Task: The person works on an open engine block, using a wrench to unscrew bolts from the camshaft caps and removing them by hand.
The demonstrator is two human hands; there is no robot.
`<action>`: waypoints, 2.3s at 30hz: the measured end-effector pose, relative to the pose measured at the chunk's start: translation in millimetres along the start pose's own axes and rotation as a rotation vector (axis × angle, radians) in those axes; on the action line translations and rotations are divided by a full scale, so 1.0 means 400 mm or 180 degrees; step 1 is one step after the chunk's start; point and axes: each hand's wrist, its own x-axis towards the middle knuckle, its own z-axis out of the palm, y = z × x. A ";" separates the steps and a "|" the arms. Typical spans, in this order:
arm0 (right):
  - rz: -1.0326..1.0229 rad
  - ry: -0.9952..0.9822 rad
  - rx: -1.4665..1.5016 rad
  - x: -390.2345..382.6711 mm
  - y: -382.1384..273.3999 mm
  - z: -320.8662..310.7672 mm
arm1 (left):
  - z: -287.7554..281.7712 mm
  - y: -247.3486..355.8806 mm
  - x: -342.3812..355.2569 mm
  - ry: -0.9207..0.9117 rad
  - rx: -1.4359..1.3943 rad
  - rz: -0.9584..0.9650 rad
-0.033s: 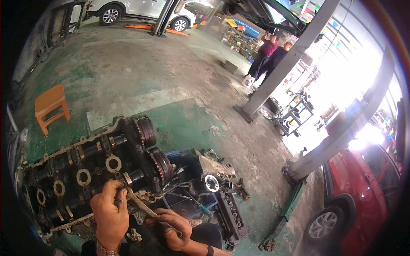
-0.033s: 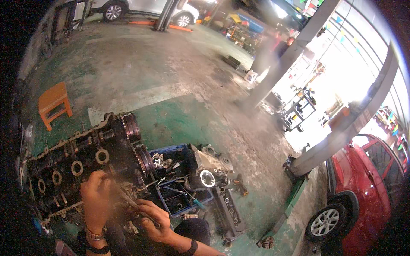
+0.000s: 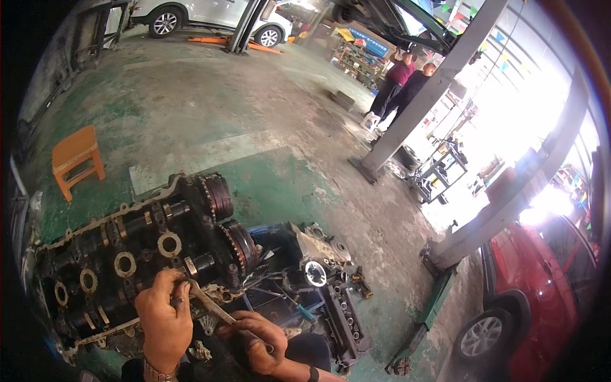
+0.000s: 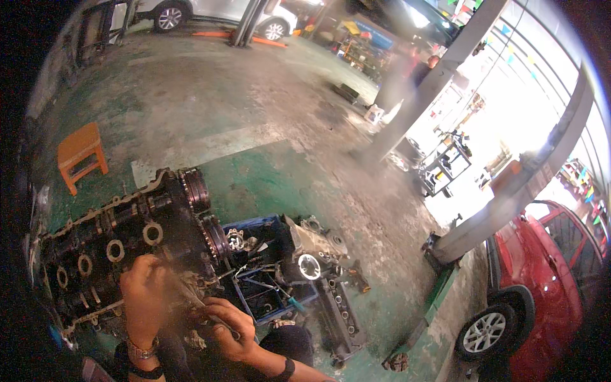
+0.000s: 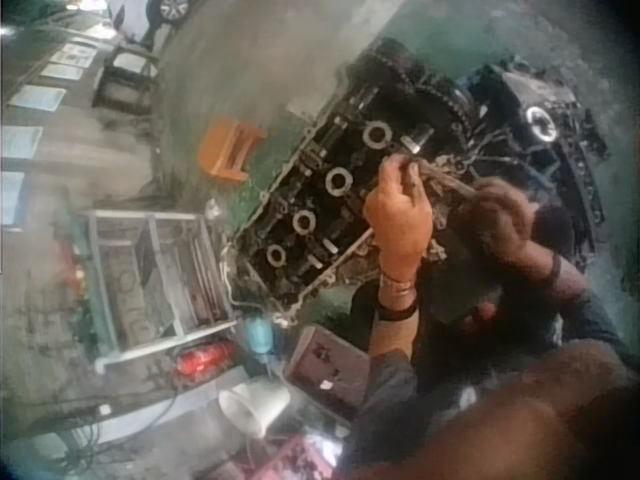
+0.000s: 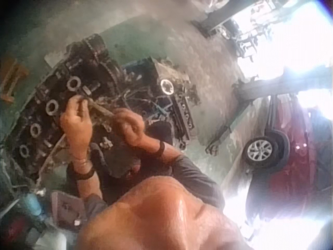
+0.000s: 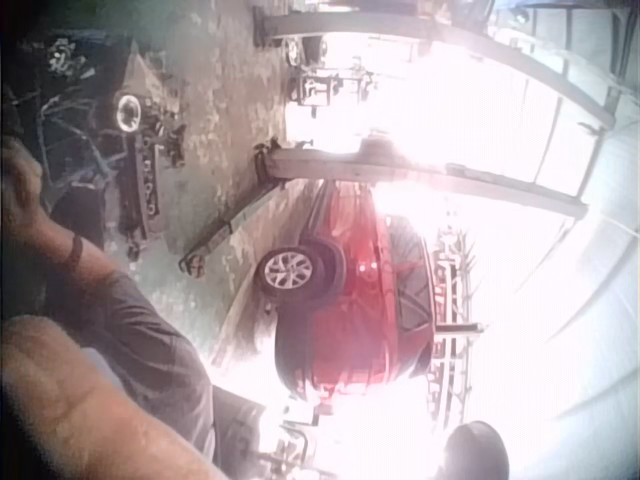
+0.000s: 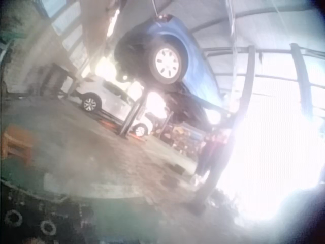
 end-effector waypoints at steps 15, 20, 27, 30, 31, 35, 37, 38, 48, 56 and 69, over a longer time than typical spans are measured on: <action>0.0364 0.0201 0.0969 -0.022 0.026 -0.006 | 0.002 -0.003 -0.002 -0.0043 0.0124 0.0008; 0.0598 0.0082 0.0865 -0.023 0.005 0.005 | 0.002 0.004 -0.003 -0.0052 0.0172 -0.0035; 0.0335 -0.0729 -0.0028 -0.041 0.011 0.020 | -0.001 0.003 0.000 -0.0082 0.0157 -0.0038; 0.0125 -0.0921 -0.0370 -0.050 0.022 0.031 | -0.001 0.002 0.001 -0.0080 0.0096 -0.0037; 0.0041 -0.0910 -0.0477 -0.052 0.025 0.033 | -0.001 0.002 0.000 -0.0088 0.0093 -0.0046; -0.0214 -0.0795 -0.0711 -0.055 0.033 0.036 | 0.000 -0.001 0.001 -0.0092 -0.0075 -0.0074; -0.0220 -0.0862 -0.0717 -0.053 0.036 0.037 | 0.003 0.000 0.001 -0.0109 -0.0208 -0.0198; -0.0227 -0.0895 -0.0720 -0.052 0.037 0.037 | 0.003 0.000 0.002 -0.0104 -0.0287 -0.0241; -0.0017 -0.1426 -0.0758 -0.038 0.038 0.055 | -0.005 0.005 0.002 -0.0139 0.0023 -0.0032; -0.0379 -0.1192 -0.0548 -0.008 0.016 0.051 | -0.007 0.001 0.004 -0.0198 -0.0109 -0.0117; -0.0105 -0.0989 -0.0589 0.011 -0.012 0.010 | -0.002 -0.007 0.001 -0.0216 -0.0111 -0.0135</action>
